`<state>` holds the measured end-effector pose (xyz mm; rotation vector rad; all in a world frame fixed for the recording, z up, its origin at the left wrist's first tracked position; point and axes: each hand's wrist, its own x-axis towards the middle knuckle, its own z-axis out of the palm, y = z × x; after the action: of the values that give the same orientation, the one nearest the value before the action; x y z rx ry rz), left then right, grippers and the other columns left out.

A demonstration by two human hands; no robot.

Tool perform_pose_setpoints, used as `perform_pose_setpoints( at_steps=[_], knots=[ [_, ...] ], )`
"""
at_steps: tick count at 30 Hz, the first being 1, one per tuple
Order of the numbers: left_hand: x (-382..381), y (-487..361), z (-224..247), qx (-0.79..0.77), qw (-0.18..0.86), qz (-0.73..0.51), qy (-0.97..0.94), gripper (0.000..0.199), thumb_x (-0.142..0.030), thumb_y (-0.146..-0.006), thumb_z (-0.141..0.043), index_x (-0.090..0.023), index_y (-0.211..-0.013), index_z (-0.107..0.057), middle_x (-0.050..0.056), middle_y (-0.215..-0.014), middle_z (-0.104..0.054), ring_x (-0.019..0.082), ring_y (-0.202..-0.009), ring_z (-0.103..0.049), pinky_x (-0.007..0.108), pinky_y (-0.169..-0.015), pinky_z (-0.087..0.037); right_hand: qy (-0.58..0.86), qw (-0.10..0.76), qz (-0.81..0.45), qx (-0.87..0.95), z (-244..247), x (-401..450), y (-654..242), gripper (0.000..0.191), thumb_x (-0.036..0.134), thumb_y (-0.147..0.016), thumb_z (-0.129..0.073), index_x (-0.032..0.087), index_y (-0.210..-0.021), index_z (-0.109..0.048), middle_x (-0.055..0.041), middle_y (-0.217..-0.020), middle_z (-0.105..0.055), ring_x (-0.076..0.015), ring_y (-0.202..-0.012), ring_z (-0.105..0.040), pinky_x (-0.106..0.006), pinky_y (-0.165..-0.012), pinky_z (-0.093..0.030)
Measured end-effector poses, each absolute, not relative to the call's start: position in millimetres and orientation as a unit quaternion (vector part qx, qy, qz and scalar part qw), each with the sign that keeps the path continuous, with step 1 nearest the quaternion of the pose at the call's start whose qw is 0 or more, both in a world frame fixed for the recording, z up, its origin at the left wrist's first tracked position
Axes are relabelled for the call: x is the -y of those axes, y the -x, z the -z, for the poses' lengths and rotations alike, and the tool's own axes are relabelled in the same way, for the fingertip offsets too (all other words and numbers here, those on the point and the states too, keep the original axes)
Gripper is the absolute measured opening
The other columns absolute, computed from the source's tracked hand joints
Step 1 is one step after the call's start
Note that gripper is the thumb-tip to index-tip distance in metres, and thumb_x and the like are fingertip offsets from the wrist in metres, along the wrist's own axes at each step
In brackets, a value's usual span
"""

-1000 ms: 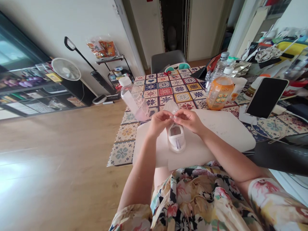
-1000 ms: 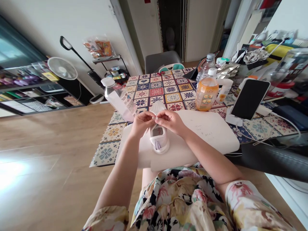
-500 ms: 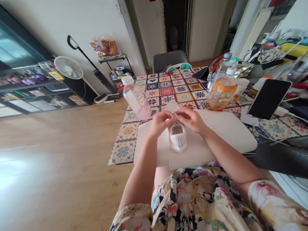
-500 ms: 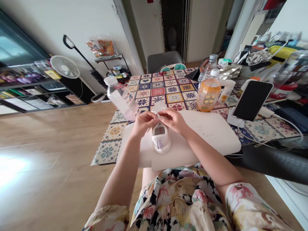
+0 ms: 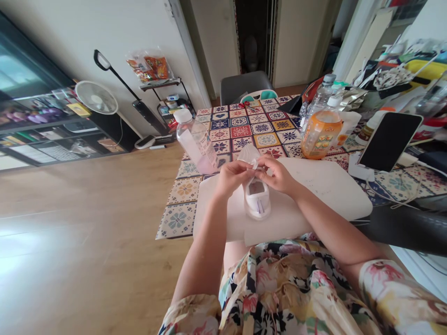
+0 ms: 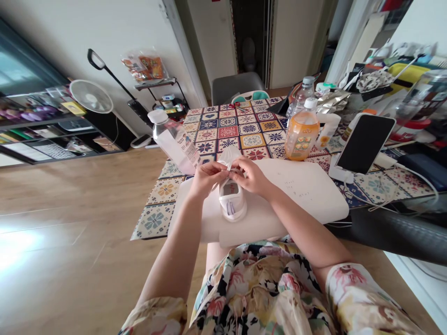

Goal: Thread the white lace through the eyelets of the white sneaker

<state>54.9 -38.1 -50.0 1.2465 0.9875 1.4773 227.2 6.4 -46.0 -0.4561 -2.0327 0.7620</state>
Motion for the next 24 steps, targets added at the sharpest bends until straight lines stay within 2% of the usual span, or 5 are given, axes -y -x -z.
perform_pose_setpoints(
  at_steps=[6,11,18,22,24],
  knots=[
    [39.7,-55.7,52.8,-0.421,0.403,-0.590,-0.559,0.026,-0.036,-0.065,-0.082,-0.015,-0.077,-0.071,0.002,-0.071,-0.070,0.011,-0.063,-0.062,0.025,-0.063,-0.050,0.233,0.439,-0.378,0.781,45.3,-7.6,-225.1,0.030,0.040,-0.092,-0.052,0.019,-0.071,-0.056,-0.0013,-0.071,-0.054,-0.0152,-0.072,-0.052,-0.028,-0.066,-0.041],
    [40.7,-58.3,52.8,-0.436,0.317,-0.596,-0.595,0.021,-0.031,-0.067,-0.081,-0.016,-0.077,-0.070,0.002,-0.072,-0.068,0.012,-0.067,-0.061,0.026,-0.067,-0.050,0.268,0.445,-0.468,0.715,48.1,-9.4,-223.0,0.029,0.046,-0.082,-0.064,0.019,-0.074,-0.056,0.0013,-0.067,-0.056,-0.0128,-0.064,-0.051,-0.026,-0.061,-0.039],
    [37.9,-55.9,55.9,-0.447,0.319,-0.598,-0.584,0.022,-0.034,-0.068,-0.080,-0.017,-0.081,-0.073,0.002,-0.074,-0.069,0.011,-0.066,-0.060,0.025,-0.064,-0.048,0.270,0.430,-0.445,0.738,42.8,-5.1,-227.1,0.017,0.034,-0.078,-0.067,0.020,-0.088,-0.067,-0.0037,-0.086,-0.069,-0.0187,-0.083,-0.061,-0.032,-0.077,-0.045],
    [35.4,-55.3,57.6,-0.444,0.346,-0.598,-0.569,0.027,-0.040,-0.069,-0.079,-0.017,-0.082,-0.073,0.002,-0.073,-0.069,0.012,-0.065,-0.061,0.025,-0.061,-0.048,0.275,0.421,-0.413,0.760,41.0,-6.9,-227.2,0.016,0.035,-0.079,-0.066,0.019,-0.080,-0.066,-0.0046,-0.084,-0.065,-0.0197,-0.086,-0.060,-0.033,-0.079,-0.044],
    [35.5,-56.0,55.7,-0.447,0.349,-0.599,-0.566,0.027,-0.042,-0.070,-0.078,-0.017,-0.079,-0.071,0.002,-0.071,-0.067,0.011,-0.062,-0.059,0.024,-0.058,-0.047,0.262,0.410,-0.441,0.754,41.2,-7.0,-226.2,0.020,0.038,-0.081,-0.065,0.019,-0.078,-0.065,-0.0039,-0.083,-0.063,-0.0192,-0.086,-0.058,-0.033,-0.080,-0.043]
  ],
)
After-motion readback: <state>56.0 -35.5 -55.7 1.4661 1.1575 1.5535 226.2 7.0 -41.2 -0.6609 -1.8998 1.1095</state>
